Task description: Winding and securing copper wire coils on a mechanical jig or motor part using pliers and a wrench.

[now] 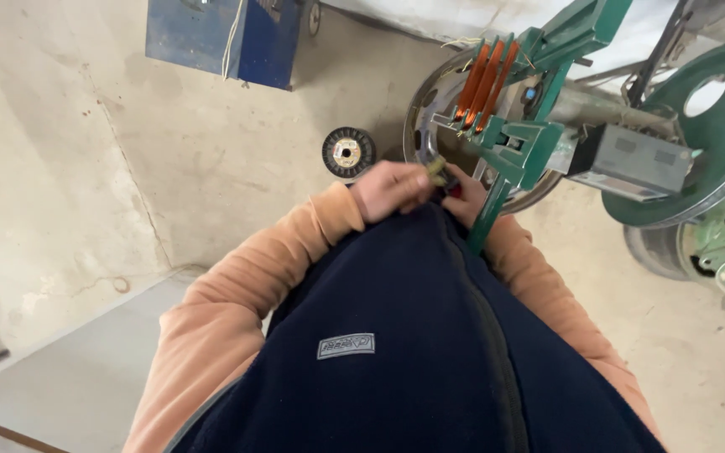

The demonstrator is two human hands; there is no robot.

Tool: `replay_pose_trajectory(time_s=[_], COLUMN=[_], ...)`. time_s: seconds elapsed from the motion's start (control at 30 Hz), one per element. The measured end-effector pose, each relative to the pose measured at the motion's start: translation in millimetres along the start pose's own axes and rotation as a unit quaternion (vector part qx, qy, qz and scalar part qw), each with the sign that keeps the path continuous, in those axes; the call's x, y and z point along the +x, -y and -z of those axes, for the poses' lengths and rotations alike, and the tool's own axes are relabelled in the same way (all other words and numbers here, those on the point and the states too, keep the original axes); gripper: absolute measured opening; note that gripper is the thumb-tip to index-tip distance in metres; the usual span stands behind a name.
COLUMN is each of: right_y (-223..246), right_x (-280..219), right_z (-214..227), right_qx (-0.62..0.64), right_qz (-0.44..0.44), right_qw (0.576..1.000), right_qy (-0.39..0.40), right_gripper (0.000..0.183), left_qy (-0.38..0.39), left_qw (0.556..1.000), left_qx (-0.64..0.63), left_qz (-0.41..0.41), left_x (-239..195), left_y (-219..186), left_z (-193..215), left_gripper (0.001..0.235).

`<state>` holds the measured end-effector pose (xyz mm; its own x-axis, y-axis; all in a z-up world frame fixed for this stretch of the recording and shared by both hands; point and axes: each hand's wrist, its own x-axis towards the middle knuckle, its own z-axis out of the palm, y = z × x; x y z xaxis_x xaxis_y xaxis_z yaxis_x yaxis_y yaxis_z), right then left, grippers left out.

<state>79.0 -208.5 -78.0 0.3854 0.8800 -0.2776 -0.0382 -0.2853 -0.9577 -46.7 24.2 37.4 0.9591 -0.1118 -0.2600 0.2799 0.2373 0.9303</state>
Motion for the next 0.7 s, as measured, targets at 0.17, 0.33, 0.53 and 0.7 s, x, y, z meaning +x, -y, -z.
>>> replay_pose_trajectory(time_s=[0.17,0.33,0.53,0.7], right_y=[-21.8,-25.0,-33.6,-43.9], right_x=[-59.2,-123.1,-205.7,-278.8], right_z=[11.3,15.0,-25.9,-83.9], right_qx=[-0.01,-0.134,-0.21,-0.241], right_qz=[0.016,-0.146,-0.353,-0.338], right_qw=[0.998,0.966,0.863,0.825], right_qy=[-0.054,-0.167,-0.294,-0.384], right_gripper=[0.074,0.067,0.06,0.055], left_qy=[0.158,0.328,0.386,0.451], left_qw=[0.933,0.854,0.778,0.749], left_qx=[0.246,0.231,0.361,0.356], left_qz=[-0.209,-0.33,-0.34,-0.329], left_x=[12.5,62.9,81.6,83.3], left_y=[-88.0,-86.7,-48.1,11.9], left_z=[-37.3,-84.4,-99.1,-91.2], left_gripper=[0.028,0.021,0.022,0.021])
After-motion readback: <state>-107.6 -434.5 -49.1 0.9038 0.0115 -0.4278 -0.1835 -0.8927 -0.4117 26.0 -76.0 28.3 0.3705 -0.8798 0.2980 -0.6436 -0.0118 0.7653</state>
